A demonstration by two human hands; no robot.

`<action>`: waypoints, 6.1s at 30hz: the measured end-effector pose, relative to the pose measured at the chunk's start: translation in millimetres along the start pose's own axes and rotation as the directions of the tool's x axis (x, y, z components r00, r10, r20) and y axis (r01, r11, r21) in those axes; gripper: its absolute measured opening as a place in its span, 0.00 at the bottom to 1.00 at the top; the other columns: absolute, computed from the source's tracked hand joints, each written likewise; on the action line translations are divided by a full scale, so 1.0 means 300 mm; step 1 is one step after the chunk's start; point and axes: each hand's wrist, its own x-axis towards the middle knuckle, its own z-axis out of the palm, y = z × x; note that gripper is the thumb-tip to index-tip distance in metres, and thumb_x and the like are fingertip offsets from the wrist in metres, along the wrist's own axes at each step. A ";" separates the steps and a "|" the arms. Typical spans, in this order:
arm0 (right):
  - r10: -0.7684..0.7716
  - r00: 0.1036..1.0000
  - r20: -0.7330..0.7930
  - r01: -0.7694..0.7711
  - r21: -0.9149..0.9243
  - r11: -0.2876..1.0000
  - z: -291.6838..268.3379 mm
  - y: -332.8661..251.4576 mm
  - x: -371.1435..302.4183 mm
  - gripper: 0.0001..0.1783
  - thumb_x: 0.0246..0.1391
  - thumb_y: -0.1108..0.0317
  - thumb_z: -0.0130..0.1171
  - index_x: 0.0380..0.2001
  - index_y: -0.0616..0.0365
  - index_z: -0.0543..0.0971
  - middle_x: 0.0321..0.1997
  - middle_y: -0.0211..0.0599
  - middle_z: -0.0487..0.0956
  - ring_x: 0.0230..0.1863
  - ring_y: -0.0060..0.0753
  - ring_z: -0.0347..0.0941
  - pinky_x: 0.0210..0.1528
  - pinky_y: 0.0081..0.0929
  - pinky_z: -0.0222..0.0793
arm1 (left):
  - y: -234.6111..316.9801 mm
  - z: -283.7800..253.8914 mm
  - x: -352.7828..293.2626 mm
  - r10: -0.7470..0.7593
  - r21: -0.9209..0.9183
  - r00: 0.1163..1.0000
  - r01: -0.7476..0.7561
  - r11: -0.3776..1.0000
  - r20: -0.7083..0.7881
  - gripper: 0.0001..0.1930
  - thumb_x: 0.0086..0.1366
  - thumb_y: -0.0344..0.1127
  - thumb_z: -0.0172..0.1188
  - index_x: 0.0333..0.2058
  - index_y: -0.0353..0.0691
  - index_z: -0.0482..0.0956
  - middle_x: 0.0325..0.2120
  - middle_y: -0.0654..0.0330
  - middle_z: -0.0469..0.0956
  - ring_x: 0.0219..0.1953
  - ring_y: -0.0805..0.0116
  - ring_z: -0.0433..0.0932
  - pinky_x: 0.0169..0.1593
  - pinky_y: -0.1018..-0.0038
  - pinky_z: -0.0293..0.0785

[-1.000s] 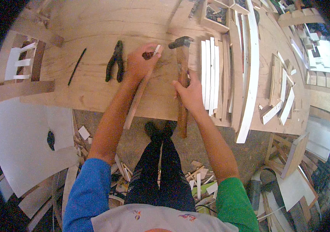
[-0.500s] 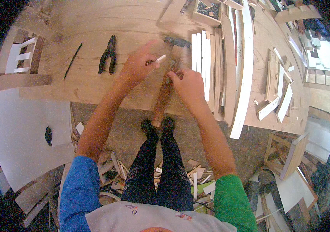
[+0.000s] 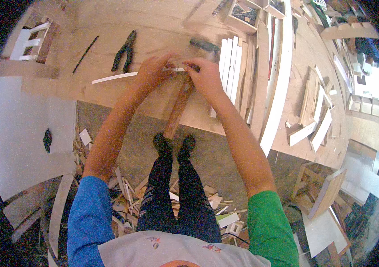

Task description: The person marks a measurement on a wooden structure using a pencil, picks up a small white wooden slat, selects a nail from a container, and hammers it into the slat to attach it to a wooden frame on a workbench.

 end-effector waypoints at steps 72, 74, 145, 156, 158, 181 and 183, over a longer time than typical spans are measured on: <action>-0.423 0.906 0.018 0.414 -0.243 0.877 0.097 0.040 0.010 0.16 0.42 0.77 0.53 0.37 0.53 0.81 0.35 0.42 0.79 0.43 0.52 0.74 0.48 0.45 0.71 | -0.053 0.052 -0.036 -0.095 0.040 0.977 0.105 0.994 -0.191 0.10 0.51 0.49 0.65 0.29 0.53 0.86 0.27 0.59 0.82 0.31 0.56 0.81 0.36 0.63 0.76; -0.410 0.912 0.013 0.404 -0.213 0.890 0.092 0.030 0.006 0.16 0.43 0.78 0.54 0.37 0.53 0.81 0.37 0.42 0.79 0.44 0.52 0.74 0.49 0.44 0.70 | -0.059 0.051 -0.034 -0.107 0.034 0.979 0.114 0.993 -0.172 0.10 0.51 0.49 0.65 0.29 0.54 0.86 0.27 0.59 0.82 0.31 0.56 0.81 0.36 0.63 0.76; 0.331 0.903 -0.274 -0.403 -0.270 0.875 0.106 -0.066 -0.154 0.36 0.36 0.58 0.67 0.49 0.69 0.72 0.36 0.56 0.80 0.40 0.53 0.79 0.45 0.39 0.73 | 0.001 0.054 -0.020 -0.138 0.088 0.979 0.152 0.984 -0.152 0.20 0.55 0.60 0.62 0.31 0.49 0.87 0.30 0.55 0.83 0.33 0.54 0.81 0.39 0.63 0.76; 0.390 0.894 -0.222 -0.431 -0.178 0.885 0.072 -0.047 -0.142 0.34 0.40 0.61 0.66 0.50 0.70 0.70 0.35 0.51 0.81 0.35 0.45 0.80 0.40 0.36 0.75 | -0.013 0.060 -0.011 -0.092 0.084 0.975 0.110 0.990 -0.201 0.18 0.55 0.59 0.62 0.30 0.52 0.87 0.26 0.56 0.82 0.30 0.54 0.81 0.36 0.63 0.76; 0.534 0.834 -0.141 -0.517 0.142 0.844 0.045 -0.040 -0.141 0.31 0.44 0.66 0.63 0.51 0.71 0.69 0.32 0.47 0.80 0.30 0.38 0.79 0.32 0.32 0.75 | 0.000 0.054 -0.013 -0.153 0.052 0.975 0.164 0.985 -0.162 0.18 0.55 0.60 0.62 0.31 0.53 0.87 0.26 0.57 0.82 0.30 0.55 0.81 0.36 0.63 0.76; 0.053 0.998 -0.016 -0.055 -0.181 0.982 -0.100 -0.263 -0.375 0.39 0.48 0.76 0.52 0.66 0.61 0.57 0.35 0.62 0.76 0.37 0.62 0.75 0.40 0.46 0.71 | 0.019 0.036 -0.028 -0.083 0.086 0.979 0.100 0.991 -0.187 0.16 0.57 0.54 0.62 0.31 0.51 0.87 0.27 0.60 0.82 0.31 0.55 0.81 0.36 0.63 0.75; 0.045 0.999 -0.025 -0.048 -0.155 0.987 -0.112 -0.282 -0.373 0.38 0.48 0.76 0.52 0.65 0.61 0.57 0.35 0.62 0.76 0.37 0.62 0.75 0.41 0.46 0.71 | 0.024 0.036 -0.028 -0.085 0.099 0.978 0.106 0.989 -0.190 0.16 0.57 0.55 0.61 0.30 0.51 0.87 0.27 0.60 0.82 0.31 0.55 0.80 0.36 0.62 0.75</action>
